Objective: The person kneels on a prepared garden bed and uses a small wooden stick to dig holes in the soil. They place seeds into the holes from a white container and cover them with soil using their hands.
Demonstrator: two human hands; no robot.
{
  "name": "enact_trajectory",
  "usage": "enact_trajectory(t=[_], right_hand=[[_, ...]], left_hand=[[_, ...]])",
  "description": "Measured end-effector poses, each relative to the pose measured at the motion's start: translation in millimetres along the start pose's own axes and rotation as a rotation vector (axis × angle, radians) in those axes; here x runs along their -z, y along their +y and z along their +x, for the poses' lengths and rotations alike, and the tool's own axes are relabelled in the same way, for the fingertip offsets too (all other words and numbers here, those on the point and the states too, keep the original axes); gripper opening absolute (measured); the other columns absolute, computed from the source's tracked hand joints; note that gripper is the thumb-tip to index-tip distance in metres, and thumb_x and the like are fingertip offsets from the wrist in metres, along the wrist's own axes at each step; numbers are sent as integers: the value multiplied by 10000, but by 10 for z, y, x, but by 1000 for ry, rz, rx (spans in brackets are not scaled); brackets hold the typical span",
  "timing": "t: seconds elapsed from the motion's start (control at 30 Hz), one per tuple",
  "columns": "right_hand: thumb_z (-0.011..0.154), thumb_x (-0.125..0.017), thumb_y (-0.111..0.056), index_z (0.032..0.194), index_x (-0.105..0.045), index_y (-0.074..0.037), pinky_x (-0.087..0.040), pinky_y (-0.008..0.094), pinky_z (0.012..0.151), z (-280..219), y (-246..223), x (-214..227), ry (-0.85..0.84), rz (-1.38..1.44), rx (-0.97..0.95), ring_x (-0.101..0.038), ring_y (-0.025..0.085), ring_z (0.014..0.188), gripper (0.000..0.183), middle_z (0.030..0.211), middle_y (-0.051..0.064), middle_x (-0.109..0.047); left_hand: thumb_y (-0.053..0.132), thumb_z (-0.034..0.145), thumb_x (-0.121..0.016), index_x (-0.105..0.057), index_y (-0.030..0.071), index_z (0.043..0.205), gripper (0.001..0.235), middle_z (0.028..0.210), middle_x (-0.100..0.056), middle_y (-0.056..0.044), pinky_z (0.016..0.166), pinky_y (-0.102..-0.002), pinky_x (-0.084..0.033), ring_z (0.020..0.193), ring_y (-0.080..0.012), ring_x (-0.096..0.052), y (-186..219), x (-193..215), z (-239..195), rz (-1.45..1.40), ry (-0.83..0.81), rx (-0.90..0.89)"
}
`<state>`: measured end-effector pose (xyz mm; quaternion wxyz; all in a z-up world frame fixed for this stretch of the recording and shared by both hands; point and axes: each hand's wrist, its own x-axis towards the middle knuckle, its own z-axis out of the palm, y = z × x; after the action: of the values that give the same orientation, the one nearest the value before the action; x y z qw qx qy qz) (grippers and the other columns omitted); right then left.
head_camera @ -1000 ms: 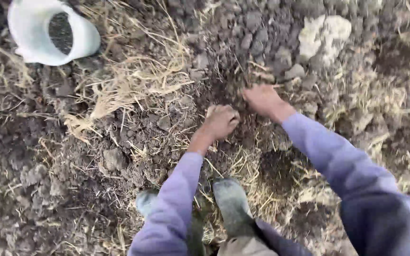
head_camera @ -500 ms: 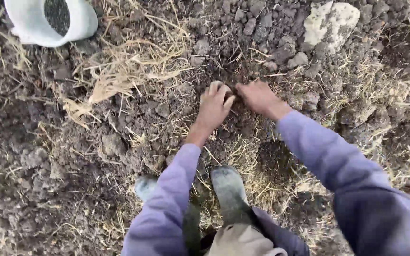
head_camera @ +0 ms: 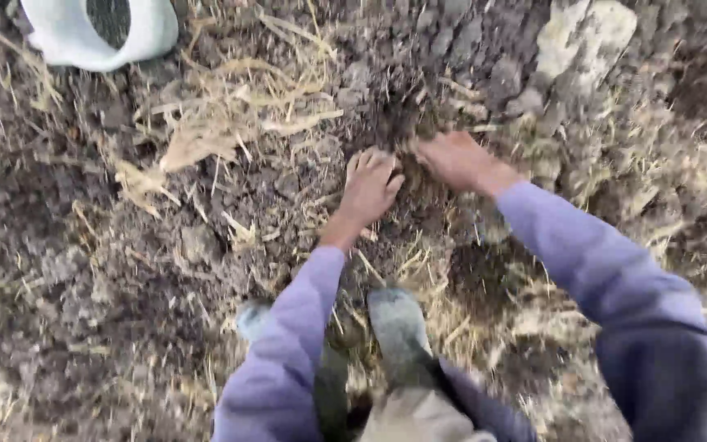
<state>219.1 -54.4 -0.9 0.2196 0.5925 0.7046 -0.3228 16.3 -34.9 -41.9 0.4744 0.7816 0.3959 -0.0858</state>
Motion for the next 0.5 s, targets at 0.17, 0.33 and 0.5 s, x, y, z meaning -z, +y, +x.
enact_trajectory(t=[0.17, 0.33, 0.5], right_hand=[[1050, -508, -234, 1127, -610, -226, -564, 265, 640, 37, -28, 784, -68, -235, -78, -621, 113, 624, 128, 673, -21, -648], [1069, -479, -309, 1229, -660, -219, -600, 429, 638, 829, 266, -283, 208, -110, -149, -723, 244, 668, 258, 684, 49, -669], [1013, -469, -183, 1081, -687, -198, -610, 389, 697, -80, -125, 224, -182, -85, -107, -751, 239, 706, 229, 734, 94, -742]], left_hand=[[391, 1028, -512, -566, 118, 1331, 412, 1427, -521, -127, 1233, -533, -141, 1440, -325, -347, 100, 134, -131, 44, 3, -64], [431, 999, -578, -573, 165, 1314, 413, 1410, -525, -106, 1207, -530, -239, 1450, -326, -361, -16, 53, 5, 191, 31, -93], [405, 1037, -507, -516, 146, 1377, 428, 1479, -447, -138, 1222, -540, -203, 1492, -340, -293, -42, 258, -180, 144, -82, -127]])
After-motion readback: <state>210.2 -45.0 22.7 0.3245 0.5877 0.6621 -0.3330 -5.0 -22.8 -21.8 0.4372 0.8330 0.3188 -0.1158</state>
